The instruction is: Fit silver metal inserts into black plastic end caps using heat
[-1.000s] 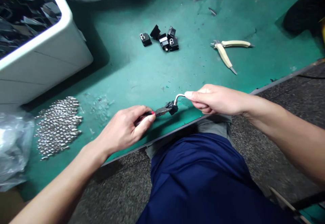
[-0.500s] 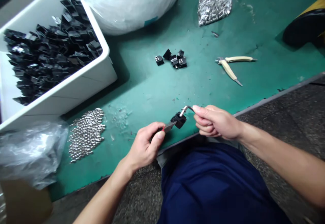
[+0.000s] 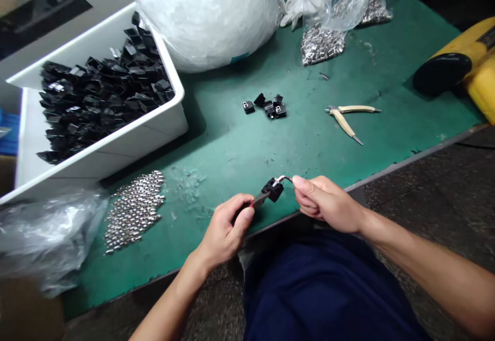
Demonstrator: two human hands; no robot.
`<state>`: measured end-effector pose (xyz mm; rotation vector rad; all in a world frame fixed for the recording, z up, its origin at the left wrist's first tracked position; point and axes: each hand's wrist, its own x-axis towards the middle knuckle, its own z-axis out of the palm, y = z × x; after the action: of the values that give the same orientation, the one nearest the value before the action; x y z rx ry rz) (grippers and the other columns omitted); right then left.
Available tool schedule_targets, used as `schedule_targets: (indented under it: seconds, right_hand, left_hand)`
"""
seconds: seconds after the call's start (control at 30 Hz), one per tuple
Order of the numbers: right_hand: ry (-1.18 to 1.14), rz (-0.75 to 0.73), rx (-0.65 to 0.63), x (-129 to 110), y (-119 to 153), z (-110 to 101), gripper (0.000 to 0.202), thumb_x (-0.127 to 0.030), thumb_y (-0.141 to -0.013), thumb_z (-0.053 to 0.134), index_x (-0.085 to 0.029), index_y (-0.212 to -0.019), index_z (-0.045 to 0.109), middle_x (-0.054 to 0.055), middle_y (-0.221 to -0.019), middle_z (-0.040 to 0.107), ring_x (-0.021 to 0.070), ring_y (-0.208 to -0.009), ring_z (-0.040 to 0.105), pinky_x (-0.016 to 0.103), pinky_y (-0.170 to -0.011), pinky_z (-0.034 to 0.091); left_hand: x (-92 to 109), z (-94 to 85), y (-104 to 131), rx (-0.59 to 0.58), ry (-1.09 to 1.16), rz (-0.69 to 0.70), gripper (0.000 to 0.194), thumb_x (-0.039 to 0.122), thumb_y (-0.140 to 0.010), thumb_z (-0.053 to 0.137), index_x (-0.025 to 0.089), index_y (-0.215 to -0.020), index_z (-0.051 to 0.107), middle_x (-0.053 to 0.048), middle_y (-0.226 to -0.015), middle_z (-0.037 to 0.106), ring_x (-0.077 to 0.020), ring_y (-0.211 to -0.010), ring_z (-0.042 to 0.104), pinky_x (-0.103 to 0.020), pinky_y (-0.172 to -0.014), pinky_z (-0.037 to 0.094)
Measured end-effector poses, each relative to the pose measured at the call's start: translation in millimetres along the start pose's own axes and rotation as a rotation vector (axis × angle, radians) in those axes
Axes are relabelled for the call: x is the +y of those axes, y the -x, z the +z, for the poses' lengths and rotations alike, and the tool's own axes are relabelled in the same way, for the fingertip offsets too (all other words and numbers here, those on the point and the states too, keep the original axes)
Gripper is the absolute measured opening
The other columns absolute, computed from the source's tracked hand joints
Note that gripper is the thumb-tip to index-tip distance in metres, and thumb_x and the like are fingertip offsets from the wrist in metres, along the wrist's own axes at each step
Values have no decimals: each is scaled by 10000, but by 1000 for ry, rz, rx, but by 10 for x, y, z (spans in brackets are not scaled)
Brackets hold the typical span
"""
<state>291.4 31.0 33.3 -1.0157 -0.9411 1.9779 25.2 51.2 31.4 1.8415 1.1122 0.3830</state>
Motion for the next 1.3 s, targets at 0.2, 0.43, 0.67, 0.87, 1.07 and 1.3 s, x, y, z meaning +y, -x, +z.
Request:
schedule_targets:
  seconds: [0.2, 0.43, 0.67, 0.87, 1.07, 1.3]
  right_hand:
    - [37, -28, 43, 80, 1, 25, 622, -625, -1032, 444, -200, -594, 325, -68, -547, 246, 64, -499, 214, 252, -470, 164]
    - [-94, -41, 34, 74, -53, 95, 596, -611, -1046, 386, -218, -603, 318, -79, -516, 219, 70, -444, 193, 243, -418, 139]
    - [-204, 76, 63, 132, -119, 118, 599, -638, -1010, 457, -211, -605, 347, -81, -515, 220, 71, -447, 168, 231, -409, 106]
    - [-153, 115, 119, 146, -238, 205, 636, -754, -928, 479, -225, -617, 312, -90, -539, 166, 78, -463, 143, 238, -429, 85]
    - [454, 25, 268, 80, -381, 161, 604, -680, -1015, 265, -211, -652, 378, -42, -596, 315, 116, -550, 346, 242, -532, 288]
    - [1126, -21, 293, -153, -413, 324, 505, -409, -1056, 314, -193, -667, 552, 85, -703, 690, 228, -659, 641, 316, -607, 305]
  left_hand:
    - [-15, 2, 18, 0, 21, 15, 323, 431, -1043, 407, 181, -1040, 612, -42, -895, 620, -166, -817, 570, -286, -780, 445]
    - [-34, 52, 121, 104, 67, 4, 330, 458, -1029, 439, 190, -1053, 631, -39, -884, 622, -166, -799, 568, -284, -759, 442]
    - [138, -842, 10, 680, 20, -159, 483, 591, -1017, 365, 191, -976, 631, -7, -729, 565, -145, -643, 494, -255, -608, 419]
    - [231, -2160, -321, 724, -722, -619, 632, 738, -877, 498, 173, -1105, 665, -159, -1007, 735, -318, -949, 685, -382, -816, 507]
    - [221, -2205, -316, 582, -1241, -762, 616, 634, -957, 387, 143, -1212, 658, -222, -1144, 703, -445, -1100, 645, -556, -879, 491]
    - [376, -1386, -67, 500, -1312, -377, 541, 597, -975, 452, 170, -1244, 648, -153, -1088, 712, -350, -1001, 664, -420, -780, 482]
